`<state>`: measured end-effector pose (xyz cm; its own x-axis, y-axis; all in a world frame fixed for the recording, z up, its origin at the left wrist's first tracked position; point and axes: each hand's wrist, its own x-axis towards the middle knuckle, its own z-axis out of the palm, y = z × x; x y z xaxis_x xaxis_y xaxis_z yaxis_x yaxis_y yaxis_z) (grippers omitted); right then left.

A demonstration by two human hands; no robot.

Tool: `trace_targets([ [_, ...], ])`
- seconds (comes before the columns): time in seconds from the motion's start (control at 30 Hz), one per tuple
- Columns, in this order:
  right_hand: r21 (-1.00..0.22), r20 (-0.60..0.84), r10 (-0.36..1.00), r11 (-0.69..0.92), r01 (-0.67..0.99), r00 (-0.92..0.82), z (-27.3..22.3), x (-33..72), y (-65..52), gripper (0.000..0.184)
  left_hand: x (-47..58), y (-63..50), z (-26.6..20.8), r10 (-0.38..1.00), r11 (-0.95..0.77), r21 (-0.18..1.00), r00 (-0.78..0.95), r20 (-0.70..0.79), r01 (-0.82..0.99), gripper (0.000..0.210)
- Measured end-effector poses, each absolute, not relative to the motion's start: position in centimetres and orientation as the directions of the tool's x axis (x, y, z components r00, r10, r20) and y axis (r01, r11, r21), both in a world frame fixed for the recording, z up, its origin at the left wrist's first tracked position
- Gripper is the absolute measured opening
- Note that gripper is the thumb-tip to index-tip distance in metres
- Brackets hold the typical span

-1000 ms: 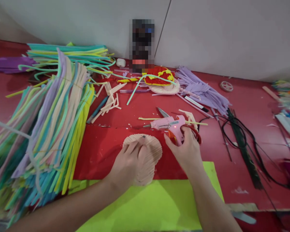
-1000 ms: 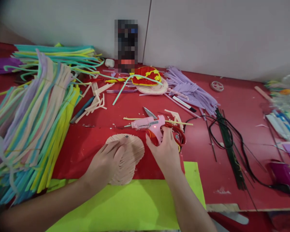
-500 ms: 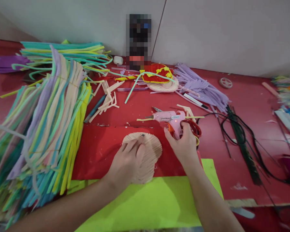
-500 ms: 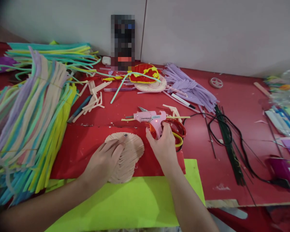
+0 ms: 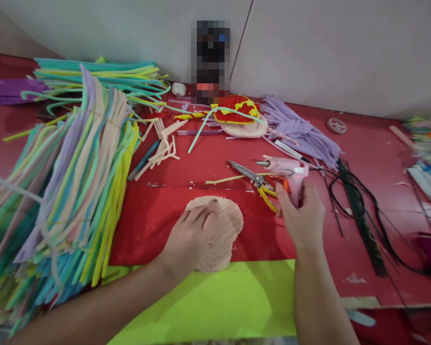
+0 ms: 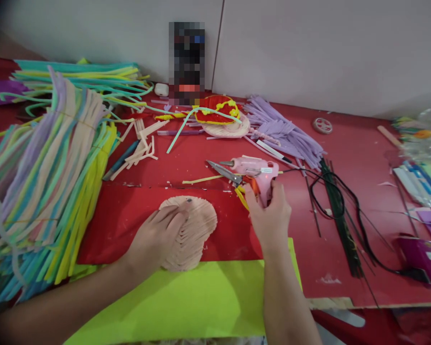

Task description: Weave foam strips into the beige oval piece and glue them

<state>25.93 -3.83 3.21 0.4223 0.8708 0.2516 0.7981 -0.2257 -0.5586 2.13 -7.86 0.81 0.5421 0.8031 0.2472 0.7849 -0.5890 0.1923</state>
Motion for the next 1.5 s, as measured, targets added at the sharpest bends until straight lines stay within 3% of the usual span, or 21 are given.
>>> trace_targets([
  [0.1, -0.529, 0.302, 0.876, -0.174, 0.831, 0.376, 3.2, 26.0, -3.8, 0.036, 2.1, -7.9, 0.9, 0.800, -0.591, 0.186, 0.541, 0.259, 0.785, 0.026],
  [0.27, -0.427, 0.325, 0.943, 0.084, 0.901, 0.066, 2.0, 24.4, -4.3, 0.039, 2.3, -7.9, 1.4, 0.809, -0.580, 0.205, 0.527, 0.262, 0.788, 0.026],
  [0.33, -0.399, 0.314, 0.949, 0.118, 0.909, 0.014, 1.6, 23.9, -4.4, 0.036, 2.4, -7.8, 1.6, 0.812, -0.576, 0.215, 0.522, 0.259, 0.789, 0.025],
  [0.57, -0.351, 0.250, 0.967, 0.035, 0.936, 0.057, 1.3, 23.9, -4.4, 0.038, 2.3, -8.0, 1.5, 0.808, -0.583, 0.227, 0.526, 0.264, 0.780, 0.025],
  [1.5, -0.322, 0.209, 0.977, 0.032, 0.946, 0.038, 1.4, 24.0, -4.5, 0.034, 2.3, -7.9, 1.3, 0.814, -0.576, 0.241, 0.521, 0.256, 0.781, 0.025],
])
